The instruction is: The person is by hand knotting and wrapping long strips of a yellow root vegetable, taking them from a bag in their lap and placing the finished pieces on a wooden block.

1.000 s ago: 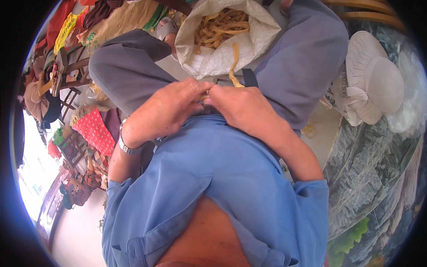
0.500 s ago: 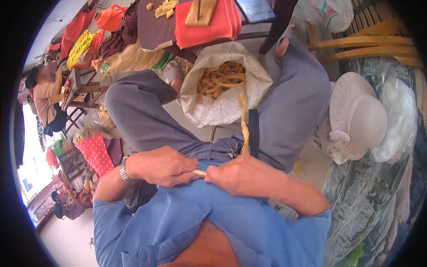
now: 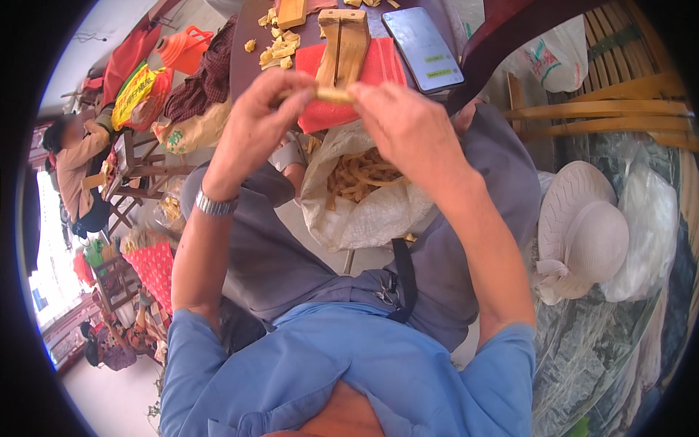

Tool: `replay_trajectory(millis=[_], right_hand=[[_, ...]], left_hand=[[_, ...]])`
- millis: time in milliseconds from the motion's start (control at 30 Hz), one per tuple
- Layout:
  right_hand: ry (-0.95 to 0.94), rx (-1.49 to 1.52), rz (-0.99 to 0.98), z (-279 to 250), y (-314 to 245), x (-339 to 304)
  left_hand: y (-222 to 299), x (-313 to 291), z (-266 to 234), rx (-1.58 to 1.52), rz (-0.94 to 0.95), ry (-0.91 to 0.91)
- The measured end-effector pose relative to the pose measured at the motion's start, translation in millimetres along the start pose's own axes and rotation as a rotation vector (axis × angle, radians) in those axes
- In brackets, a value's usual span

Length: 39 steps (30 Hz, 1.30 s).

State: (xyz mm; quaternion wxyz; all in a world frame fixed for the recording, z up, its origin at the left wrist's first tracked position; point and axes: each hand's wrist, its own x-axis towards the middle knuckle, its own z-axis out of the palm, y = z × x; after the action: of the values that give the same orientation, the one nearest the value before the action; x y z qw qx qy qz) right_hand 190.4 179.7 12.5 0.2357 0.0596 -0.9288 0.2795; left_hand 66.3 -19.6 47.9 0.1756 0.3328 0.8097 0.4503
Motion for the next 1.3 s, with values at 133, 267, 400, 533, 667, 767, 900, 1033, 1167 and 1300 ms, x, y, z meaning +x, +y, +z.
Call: replay_trajectory(millis=[133, 267, 400, 533, 667, 767, 900, 1033, 1167, 1300], right_hand=[[0.174, -0.091, -0.058, 19.5, 34.1, 41.6], [0.125, -0.106, 0.071, 38.8, 47.3, 51.6], [-0.011, -0.132, 0.215, 41.9, 47.3, 42.0], [-0.040, 0.061, 0.229, 27.8, 31.1, 14.7], [-0.021, 0.264, 0.181, 16.6, -17.1, -17.2], [-0.030, 0.340, 0.067, 9.1, -50.6, -48.5], [-0.055, 0.437, -0.068, 11.0, -96.1, -93.5], [-0.119, 0.555, -0.136, 10.5, -141.4, -133.9], [-0.114, 0.577, -0.214, 1.6, -167.2, -147.4], [-0.108, 0.863, -0.076, -2.8, -175.3, -154.5]], left_hand=[[-16.8, 50.3, 1.3, 0.123, 0.157, 0.198], [-37.7, 74.3, 12.6, 0.232, 0.091, 0.190], [-51.3, 71.7, 22.9, 0.383, 0.069, 0.192], [-35.1, 37.4, 17.5, 0.167, -0.088, 0.130], [-32.1, -24.8, 19.0, -0.055, -0.162, 0.101], [-24.7, -82.0, 35.2, -0.246, -0.268, 0.111], [-15.7, -146.9, 61.4, -0.878, -0.595, -0.200], [2.0, -191.5, 95.4, -1.142, -0.828, -0.314], [10.1, -196.9, 94.2, -1.286, -0.775, -0.591], [22.4, -203.3, 94.4, -1.044, -0.824, -0.566]])
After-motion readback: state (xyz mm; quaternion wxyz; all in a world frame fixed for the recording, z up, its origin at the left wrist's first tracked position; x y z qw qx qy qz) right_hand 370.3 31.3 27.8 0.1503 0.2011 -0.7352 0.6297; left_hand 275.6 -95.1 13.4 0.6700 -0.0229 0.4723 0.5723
